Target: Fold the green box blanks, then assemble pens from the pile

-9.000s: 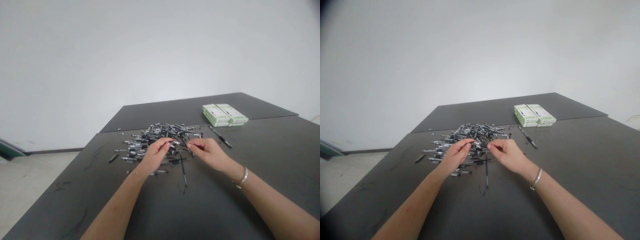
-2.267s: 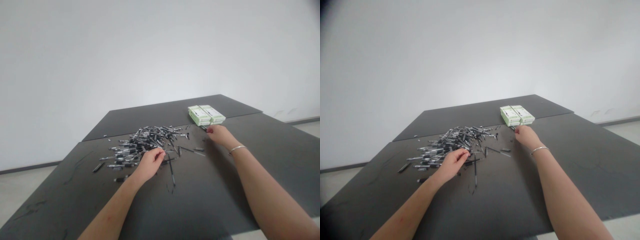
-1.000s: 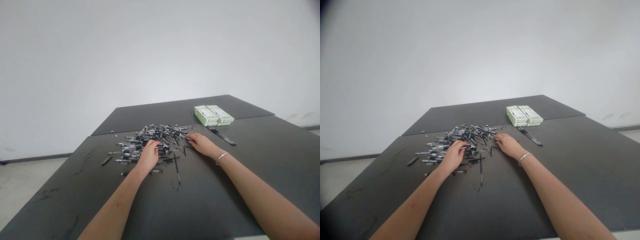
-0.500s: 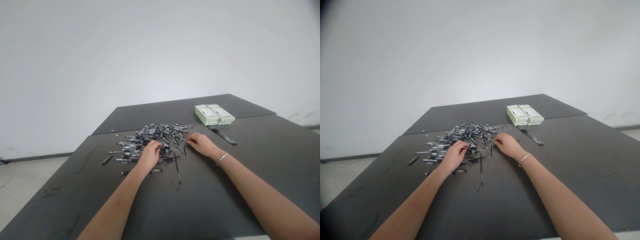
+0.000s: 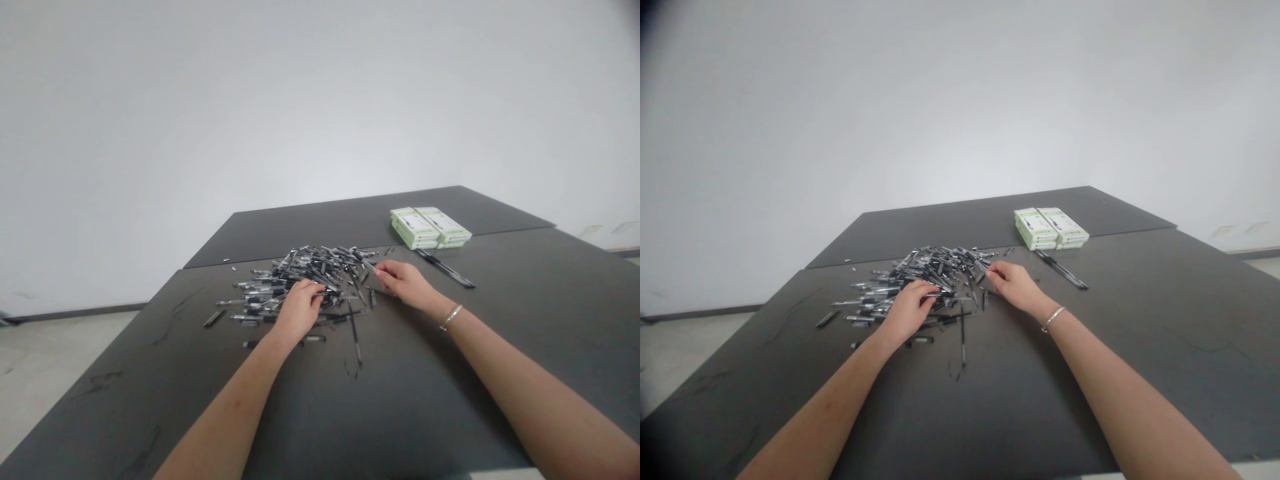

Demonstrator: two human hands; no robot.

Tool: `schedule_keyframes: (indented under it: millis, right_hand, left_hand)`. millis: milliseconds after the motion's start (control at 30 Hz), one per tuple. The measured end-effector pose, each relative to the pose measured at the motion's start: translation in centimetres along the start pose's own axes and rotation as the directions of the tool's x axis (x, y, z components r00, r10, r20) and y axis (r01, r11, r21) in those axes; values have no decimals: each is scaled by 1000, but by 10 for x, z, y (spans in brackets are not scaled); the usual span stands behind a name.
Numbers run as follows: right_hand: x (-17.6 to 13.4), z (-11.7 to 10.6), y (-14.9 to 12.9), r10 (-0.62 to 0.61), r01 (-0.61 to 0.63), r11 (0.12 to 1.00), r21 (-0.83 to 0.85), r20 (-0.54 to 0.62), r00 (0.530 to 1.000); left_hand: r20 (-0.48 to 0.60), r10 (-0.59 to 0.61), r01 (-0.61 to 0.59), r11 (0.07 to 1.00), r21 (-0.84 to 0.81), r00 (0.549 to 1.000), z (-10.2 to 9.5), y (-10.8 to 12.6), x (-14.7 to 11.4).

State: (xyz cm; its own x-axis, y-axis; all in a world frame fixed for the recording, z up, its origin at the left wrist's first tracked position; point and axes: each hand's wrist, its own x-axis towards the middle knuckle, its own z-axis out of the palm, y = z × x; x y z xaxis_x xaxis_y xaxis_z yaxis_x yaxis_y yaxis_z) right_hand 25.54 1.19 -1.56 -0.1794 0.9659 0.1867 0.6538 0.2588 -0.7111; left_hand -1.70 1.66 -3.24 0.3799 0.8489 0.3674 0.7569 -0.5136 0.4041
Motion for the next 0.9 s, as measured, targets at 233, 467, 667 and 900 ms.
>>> schedule_keyframes:
  millis: [233,467,667,900]
  right_hand:
    - [-3,6,-6,-1,-39,980,197,198,980]
    - [-9,15,-27,-61,-82,914,396,335,940]
    - [-20,27,-53,-182,-19,874,485,362,914]
    - [-24,25,-51,-349,324,936,135,257,901]
  left_hand:
    - [-9,10,-10,1000,18,1000,1,-2,-1]
    - [-117,43,-47,998,-30,992,-5,9,0]
    - [77,-140,158,768,-621,987,-11,30,1]
    - [85,-332,211,364,-907,939,-14,27,3]
